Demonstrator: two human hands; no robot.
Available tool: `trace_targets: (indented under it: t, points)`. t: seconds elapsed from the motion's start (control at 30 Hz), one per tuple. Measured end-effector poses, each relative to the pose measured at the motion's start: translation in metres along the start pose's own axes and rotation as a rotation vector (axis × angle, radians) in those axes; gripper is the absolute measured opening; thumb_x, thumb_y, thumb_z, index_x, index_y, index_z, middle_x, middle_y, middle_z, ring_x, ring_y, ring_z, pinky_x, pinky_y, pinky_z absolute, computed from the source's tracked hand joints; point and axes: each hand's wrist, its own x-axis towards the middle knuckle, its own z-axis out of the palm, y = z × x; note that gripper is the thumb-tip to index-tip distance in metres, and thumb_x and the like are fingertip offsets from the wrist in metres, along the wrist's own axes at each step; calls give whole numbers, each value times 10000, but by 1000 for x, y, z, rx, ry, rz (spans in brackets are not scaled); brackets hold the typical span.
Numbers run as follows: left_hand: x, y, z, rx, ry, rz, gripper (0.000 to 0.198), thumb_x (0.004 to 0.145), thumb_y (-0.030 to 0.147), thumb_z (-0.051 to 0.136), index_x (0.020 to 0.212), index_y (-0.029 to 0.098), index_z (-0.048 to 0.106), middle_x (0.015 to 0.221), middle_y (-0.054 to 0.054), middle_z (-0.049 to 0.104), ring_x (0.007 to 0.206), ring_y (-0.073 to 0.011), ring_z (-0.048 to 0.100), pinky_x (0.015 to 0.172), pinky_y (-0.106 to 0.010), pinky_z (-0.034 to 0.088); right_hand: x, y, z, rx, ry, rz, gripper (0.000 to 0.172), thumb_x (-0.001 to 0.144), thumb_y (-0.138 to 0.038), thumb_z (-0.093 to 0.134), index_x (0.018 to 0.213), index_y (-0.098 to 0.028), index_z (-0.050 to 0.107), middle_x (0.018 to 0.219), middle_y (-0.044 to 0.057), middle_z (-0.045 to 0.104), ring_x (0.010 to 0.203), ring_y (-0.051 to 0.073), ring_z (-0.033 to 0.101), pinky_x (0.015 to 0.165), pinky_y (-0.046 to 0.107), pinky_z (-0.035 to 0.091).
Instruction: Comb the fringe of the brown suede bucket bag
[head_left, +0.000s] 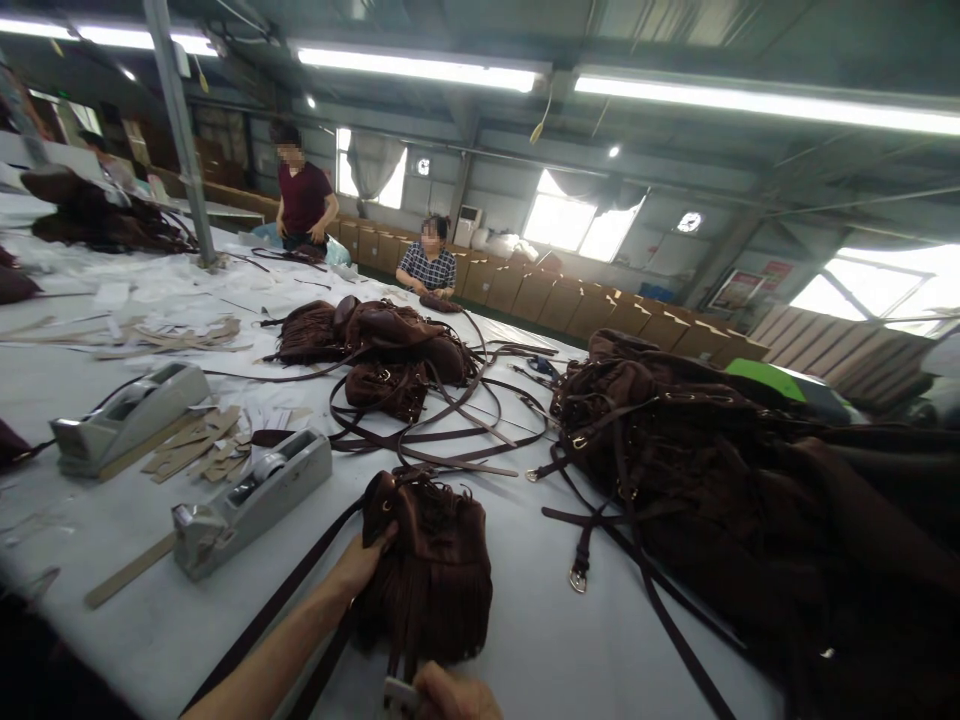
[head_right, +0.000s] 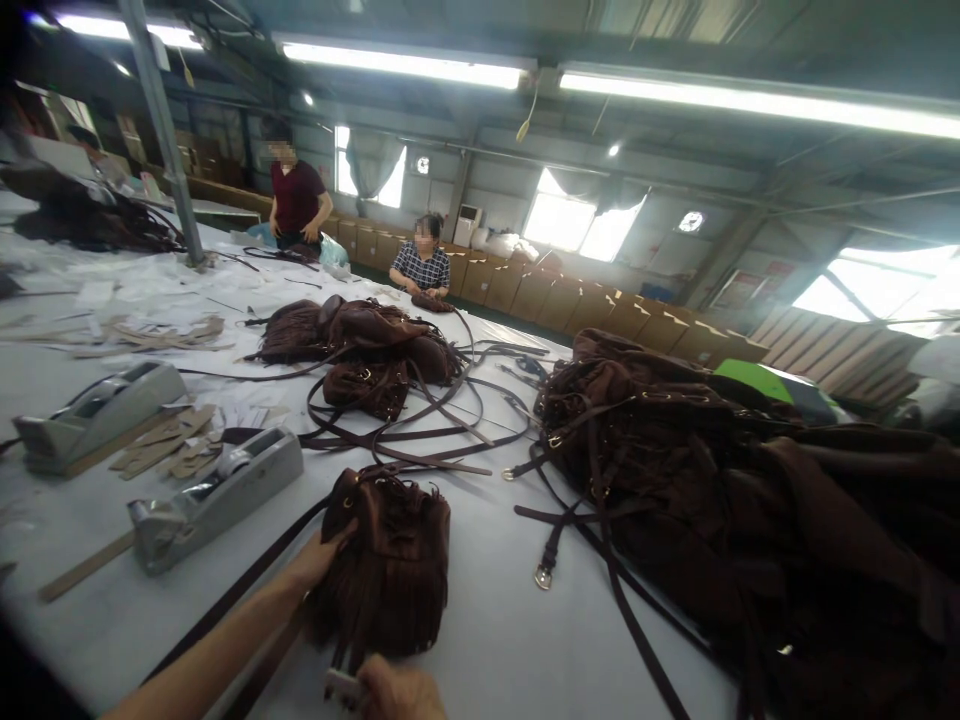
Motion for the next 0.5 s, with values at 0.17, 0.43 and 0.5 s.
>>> trace_targets:
  t: [0.17,0.43,0.5]
  points:
    - [-35,62,-25,647,348,289,564,778,552,659,1151,130,626,1043,-131,710,1018,-356,642,932,-485,484,-12,0,-41,101,73,14,125,843,-170,379,851,-233,486,656,-4,603,561,151,563,523,215,355]
    - [-38,52,48,1399,124,875,378,962,369,497,1304,212,533,1339,-120,563,1260,-316,467,1125,-605,215,0,-32,-63,176,72,-121,99,844,-240,365,852,-236,463,719,26,613,631,186,588,572,262,353]
    - [-21,25,56,1478,20,877,350,944,409,538,1228,209,576,1309,-111,585,1269,-321,454,1124,-635,180,-3,-28,-53,163,67,-95,119,833,-241,375,872,-234,488,728,32,627,632,199,603,570,275,344]
